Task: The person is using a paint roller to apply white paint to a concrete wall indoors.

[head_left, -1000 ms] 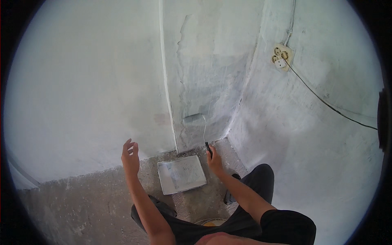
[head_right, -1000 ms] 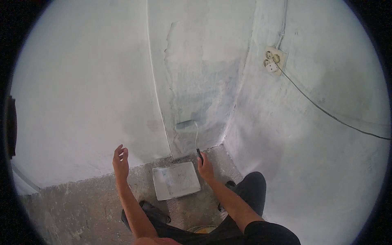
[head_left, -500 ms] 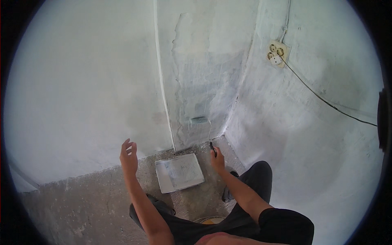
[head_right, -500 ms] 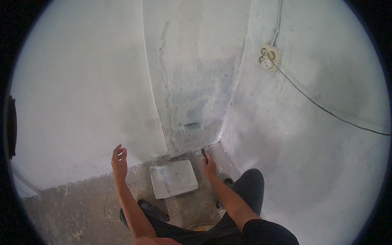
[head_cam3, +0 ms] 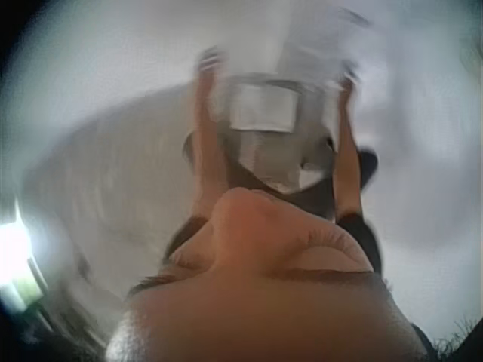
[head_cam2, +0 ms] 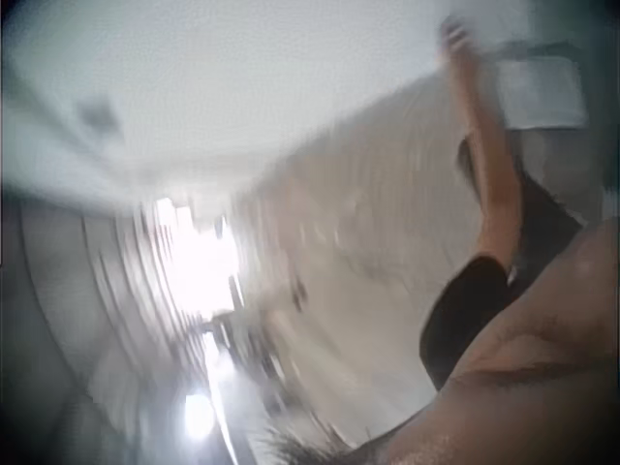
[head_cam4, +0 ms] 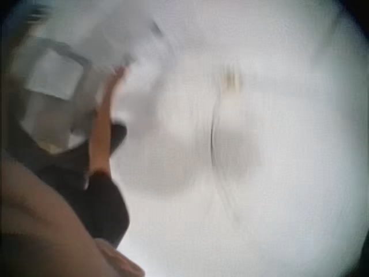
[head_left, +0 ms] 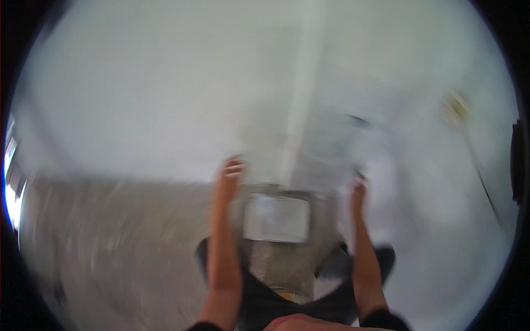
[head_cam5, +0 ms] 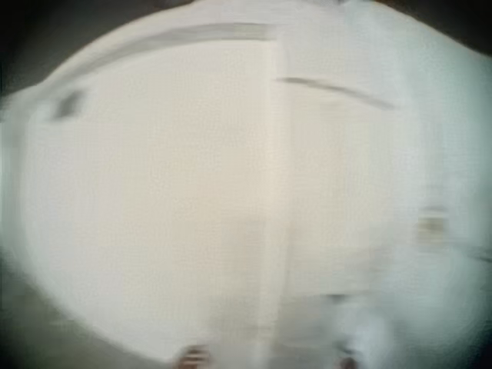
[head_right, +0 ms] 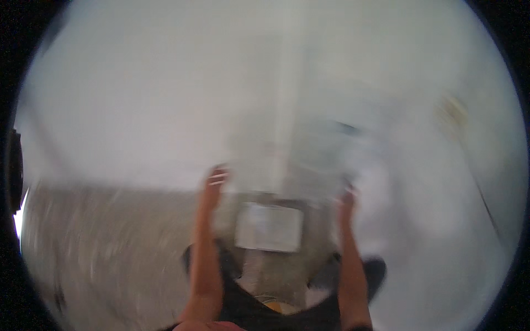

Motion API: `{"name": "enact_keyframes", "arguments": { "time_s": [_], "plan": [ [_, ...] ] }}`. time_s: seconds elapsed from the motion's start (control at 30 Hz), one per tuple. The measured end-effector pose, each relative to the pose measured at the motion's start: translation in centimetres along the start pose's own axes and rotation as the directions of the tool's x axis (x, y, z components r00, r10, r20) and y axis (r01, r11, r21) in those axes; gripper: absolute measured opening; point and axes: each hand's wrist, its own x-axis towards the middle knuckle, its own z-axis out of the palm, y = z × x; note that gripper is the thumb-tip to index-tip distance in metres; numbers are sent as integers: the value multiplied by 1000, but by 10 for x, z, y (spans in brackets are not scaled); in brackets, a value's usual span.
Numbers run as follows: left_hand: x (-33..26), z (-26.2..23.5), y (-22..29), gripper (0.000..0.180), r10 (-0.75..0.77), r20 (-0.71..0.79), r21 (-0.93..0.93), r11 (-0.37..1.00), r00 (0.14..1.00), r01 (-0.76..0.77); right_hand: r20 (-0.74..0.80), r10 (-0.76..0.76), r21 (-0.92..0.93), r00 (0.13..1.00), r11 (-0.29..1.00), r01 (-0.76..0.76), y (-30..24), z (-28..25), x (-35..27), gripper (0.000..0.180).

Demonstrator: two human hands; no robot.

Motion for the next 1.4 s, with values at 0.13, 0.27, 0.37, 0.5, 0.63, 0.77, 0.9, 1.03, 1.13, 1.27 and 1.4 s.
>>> {"name": "enact_keyframes", "arguments": {
  "time_s": [0.13,0.27,0.37,0.5,0.63,0.77,0.9,1.03,1.13,1.27,1.4],
  "plan": [
    [-8,16,14,25,-84,-72,-148,986,994,73,59,-71,84,996,994,66,22,-28,11,46],
    [-7,0,56,49,-319,-125,-38,948,940,316,-85,8,114,996,993,2,17,0,-29,56],
    [-5,-16,73,48,-353,-92,-53,936,931,349,-96,30,96,995,995,-21,1,13,-39,49],
    [-7,-24,77,47,-361,-98,-21,932,927,361,85,-130,162,988,980,115,-1,20,-35,47],
    [-11,-26,73,47,-352,-110,-56,936,929,348,200,-303,238,932,937,254,13,34,-27,46],
    [-15,-18,54,45,-319,-184,6,945,930,326,259,-454,257,852,883,393,42,49,-25,46],
    [-21,-23,17,27,-159,-78,-326,937,984,125,133,-410,-169,902,888,428,57,39,-34,47],
    [-7,-31,10,37,-80,-81,-38,996,994,77,35,-240,-492,970,841,226,16,45,-49,36],
    [3,-30,41,43,-405,-82,106,905,911,412,-88,42,153,995,988,-28,-44,40,-45,32],
    [7,-32,73,47,-421,-89,165,888,903,430,-12,-12,163,1000,987,14,-85,38,-46,32],
    [14,-11,70,46,-386,-49,157,908,921,389,-49,-96,-34,994,995,94,-61,52,-51,37]
  ]
}}
